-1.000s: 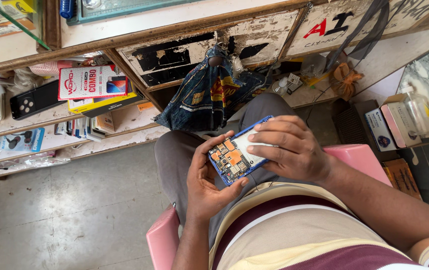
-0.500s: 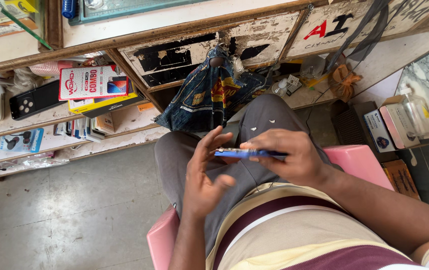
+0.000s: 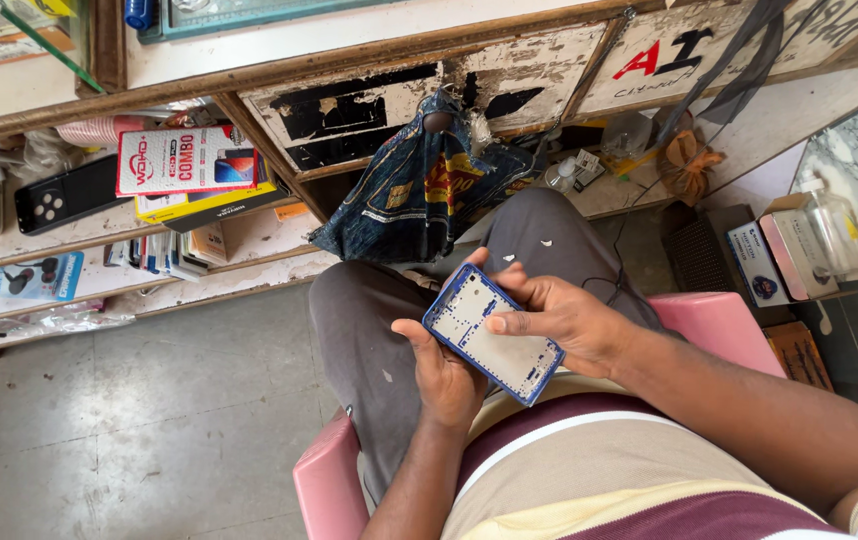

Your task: The person cleans a smartphone screen assembly with a cloth, then uses a metal tool to scrape residue from the back of a blue phone frame. They apply adhesive from a tube along the frame edges and spread it with the tool.

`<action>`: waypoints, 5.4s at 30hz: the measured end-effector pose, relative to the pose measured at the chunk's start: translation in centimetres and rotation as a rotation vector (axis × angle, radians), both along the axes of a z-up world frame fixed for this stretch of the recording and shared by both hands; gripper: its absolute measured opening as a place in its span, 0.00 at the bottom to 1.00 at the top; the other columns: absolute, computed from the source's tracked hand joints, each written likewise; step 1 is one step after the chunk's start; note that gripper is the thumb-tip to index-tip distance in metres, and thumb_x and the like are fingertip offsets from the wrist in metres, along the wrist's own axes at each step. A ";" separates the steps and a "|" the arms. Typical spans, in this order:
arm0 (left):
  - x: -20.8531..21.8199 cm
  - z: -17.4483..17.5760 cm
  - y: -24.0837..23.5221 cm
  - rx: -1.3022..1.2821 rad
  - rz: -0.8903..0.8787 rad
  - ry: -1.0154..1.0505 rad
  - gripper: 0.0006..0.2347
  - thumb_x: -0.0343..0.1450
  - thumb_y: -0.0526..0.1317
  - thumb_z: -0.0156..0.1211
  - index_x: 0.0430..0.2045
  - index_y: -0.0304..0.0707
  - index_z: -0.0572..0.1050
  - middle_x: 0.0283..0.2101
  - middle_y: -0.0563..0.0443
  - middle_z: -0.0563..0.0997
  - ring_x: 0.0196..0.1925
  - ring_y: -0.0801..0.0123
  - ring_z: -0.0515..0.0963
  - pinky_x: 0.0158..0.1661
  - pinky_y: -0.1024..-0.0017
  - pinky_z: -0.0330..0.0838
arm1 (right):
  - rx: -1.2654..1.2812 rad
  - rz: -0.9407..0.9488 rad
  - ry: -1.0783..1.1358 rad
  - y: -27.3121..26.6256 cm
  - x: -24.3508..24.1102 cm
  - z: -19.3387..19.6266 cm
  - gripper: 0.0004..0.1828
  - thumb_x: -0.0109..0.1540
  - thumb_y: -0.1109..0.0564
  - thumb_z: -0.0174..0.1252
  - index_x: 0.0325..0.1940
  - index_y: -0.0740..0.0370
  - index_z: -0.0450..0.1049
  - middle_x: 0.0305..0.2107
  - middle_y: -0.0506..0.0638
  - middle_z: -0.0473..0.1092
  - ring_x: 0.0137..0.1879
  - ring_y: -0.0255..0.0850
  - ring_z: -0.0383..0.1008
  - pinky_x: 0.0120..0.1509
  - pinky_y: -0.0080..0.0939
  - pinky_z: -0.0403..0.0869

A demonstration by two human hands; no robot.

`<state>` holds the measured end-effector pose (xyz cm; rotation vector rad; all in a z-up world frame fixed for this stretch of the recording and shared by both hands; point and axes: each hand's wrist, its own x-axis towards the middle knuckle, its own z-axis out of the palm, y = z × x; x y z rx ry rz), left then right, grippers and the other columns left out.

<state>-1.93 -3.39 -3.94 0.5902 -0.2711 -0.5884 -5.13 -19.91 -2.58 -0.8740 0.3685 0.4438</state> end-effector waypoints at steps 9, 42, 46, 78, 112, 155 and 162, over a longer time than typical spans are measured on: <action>0.7 -1.5 0.2 0.073 0.098 -0.026 0.48 0.69 0.76 0.26 0.70 0.26 0.59 0.56 0.34 0.78 0.70 0.47 0.71 0.74 0.51 0.61 | -0.227 -0.033 -0.095 1.4 0.0 -1.2 0.31 0.60 0.54 0.66 0.67 0.65 0.69 0.43 0.49 0.76 0.47 0.31 0.76 0.51 0.35 0.78; 1.0 -2.2 1.0 0.180 0.036 -0.066 0.46 0.72 0.72 0.19 0.74 0.31 0.53 0.69 0.37 0.69 0.72 0.57 0.68 0.72 0.60 0.60 | -0.369 0.067 -0.135 1.7 0.0 -1.6 0.23 0.64 0.52 0.60 0.58 0.69 0.71 0.38 0.53 0.78 0.40 0.32 0.78 0.44 0.33 0.80; 0.7 -2.4 0.7 0.087 0.050 0.054 0.42 0.73 0.70 0.22 0.76 0.35 0.50 0.65 0.31 0.71 0.67 0.55 0.72 0.67 0.59 0.66 | -0.361 0.059 -0.119 1.6 -0.2 -2.3 0.21 0.66 0.51 0.59 0.56 0.70 0.72 0.37 0.54 0.78 0.38 0.32 0.78 0.41 0.33 0.79; -1.0 4.6 0.8 0.357 0.340 -0.485 0.46 0.74 0.76 0.34 0.79 0.37 0.41 0.56 0.38 0.76 0.72 0.51 0.68 0.73 0.51 0.55 | -0.702 0.104 -0.925 0.6 -2.9 -3.4 0.59 0.57 0.56 0.74 0.80 0.69 0.41 0.73 0.62 0.52 0.78 0.50 0.55 0.81 0.50 0.57; 0.9 4.0 0.9 -0.034 0.210 0.179 0.43 0.71 0.71 0.33 0.76 0.38 0.48 0.61 0.33 0.74 0.59 0.54 0.72 0.61 0.60 0.67 | -1.062 0.316 -0.437 2.6 -0.7 6.7 0.54 0.51 0.44 0.71 0.75 0.63 0.54 0.57 0.58 0.72 0.49 0.48 0.78 0.47 0.46 0.78; 6.6 -3.3 3.2 0.018 0.225 0.208 0.39 0.75 0.68 0.32 0.70 0.31 0.58 0.43 0.41 0.78 0.41 0.58 0.82 0.41 0.59 0.82 | -2.535 -0.174 -1.019 -8.1 24.4 11.3 0.17 0.66 0.46 0.65 0.57 0.49 0.82 0.43 0.50 0.79 0.47 0.46 0.79 0.51 0.55 0.76; 7.2 -3.8 3.3 0.071 0.207 0.123 0.40 0.75 0.68 0.33 0.71 0.30 0.58 0.44 0.41 0.78 0.39 0.61 0.82 0.39 0.64 0.81 | -2.095 -0.117 -0.852 -10.5 29.6 9.1 0.12 0.71 0.45 0.61 0.52 0.51 0.83 0.32 0.49 0.77 0.35 0.43 0.76 0.40 0.50 0.74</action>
